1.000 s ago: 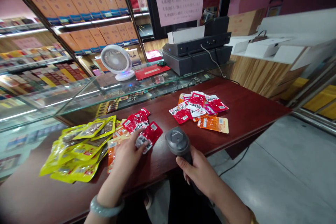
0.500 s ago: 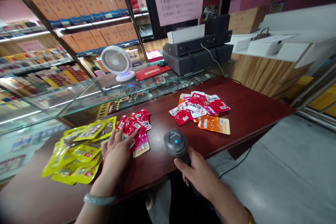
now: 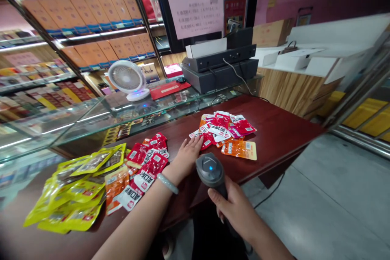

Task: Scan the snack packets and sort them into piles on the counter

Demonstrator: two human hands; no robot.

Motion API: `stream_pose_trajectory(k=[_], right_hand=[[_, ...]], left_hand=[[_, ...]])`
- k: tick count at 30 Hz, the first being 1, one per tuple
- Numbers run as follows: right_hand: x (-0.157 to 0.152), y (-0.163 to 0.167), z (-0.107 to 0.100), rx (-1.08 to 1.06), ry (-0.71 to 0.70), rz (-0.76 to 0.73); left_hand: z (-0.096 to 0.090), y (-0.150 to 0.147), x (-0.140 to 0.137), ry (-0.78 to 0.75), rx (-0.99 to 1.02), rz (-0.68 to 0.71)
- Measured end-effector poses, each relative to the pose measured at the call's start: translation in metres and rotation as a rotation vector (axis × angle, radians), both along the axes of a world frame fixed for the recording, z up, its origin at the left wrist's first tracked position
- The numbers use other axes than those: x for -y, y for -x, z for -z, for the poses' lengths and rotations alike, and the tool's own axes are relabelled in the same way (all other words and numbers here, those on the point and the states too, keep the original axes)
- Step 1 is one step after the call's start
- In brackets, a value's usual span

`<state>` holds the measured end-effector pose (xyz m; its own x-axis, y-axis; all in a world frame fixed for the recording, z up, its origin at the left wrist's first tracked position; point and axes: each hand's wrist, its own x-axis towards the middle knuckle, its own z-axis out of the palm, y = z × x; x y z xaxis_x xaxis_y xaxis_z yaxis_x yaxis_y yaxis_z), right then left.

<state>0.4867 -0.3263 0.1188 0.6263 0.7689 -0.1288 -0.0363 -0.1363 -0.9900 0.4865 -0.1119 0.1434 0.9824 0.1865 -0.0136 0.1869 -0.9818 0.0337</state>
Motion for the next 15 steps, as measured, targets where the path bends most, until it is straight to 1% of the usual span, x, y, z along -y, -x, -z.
stream_pose_trajectory(k=[2,5,7,9,11,12,13,15], right_hand=[[0.004,-0.001,0.003,0.007,0.002,0.01],[0.006,-0.001,0.008,0.009,0.007,0.006],[0.007,-0.001,0.01,0.001,0.021,-0.006],[0.008,0.0,0.01,0.002,0.038,-0.022],[0.011,0.002,0.007,0.011,0.054,-0.038],[0.012,0.003,0.006,0.017,0.062,-0.044],[0.014,0.004,0.004,0.024,0.067,-0.046],[0.016,0.006,0.002,0.03,0.079,-0.048]], left_hand=[[-0.004,0.007,0.002,-0.026,-0.045,0.03],[-0.019,0.034,0.008,-0.104,-0.03,0.049],[-0.029,0.048,0.01,-0.138,-0.047,0.004],[-0.034,0.054,0.006,-0.154,-0.036,-0.072],[-0.031,0.052,-0.006,-0.158,0.032,-0.129],[-0.027,0.049,-0.014,-0.153,0.069,-0.13],[-0.022,0.045,-0.021,-0.138,0.086,-0.114],[-0.011,0.038,-0.035,-0.073,0.06,-0.073]])
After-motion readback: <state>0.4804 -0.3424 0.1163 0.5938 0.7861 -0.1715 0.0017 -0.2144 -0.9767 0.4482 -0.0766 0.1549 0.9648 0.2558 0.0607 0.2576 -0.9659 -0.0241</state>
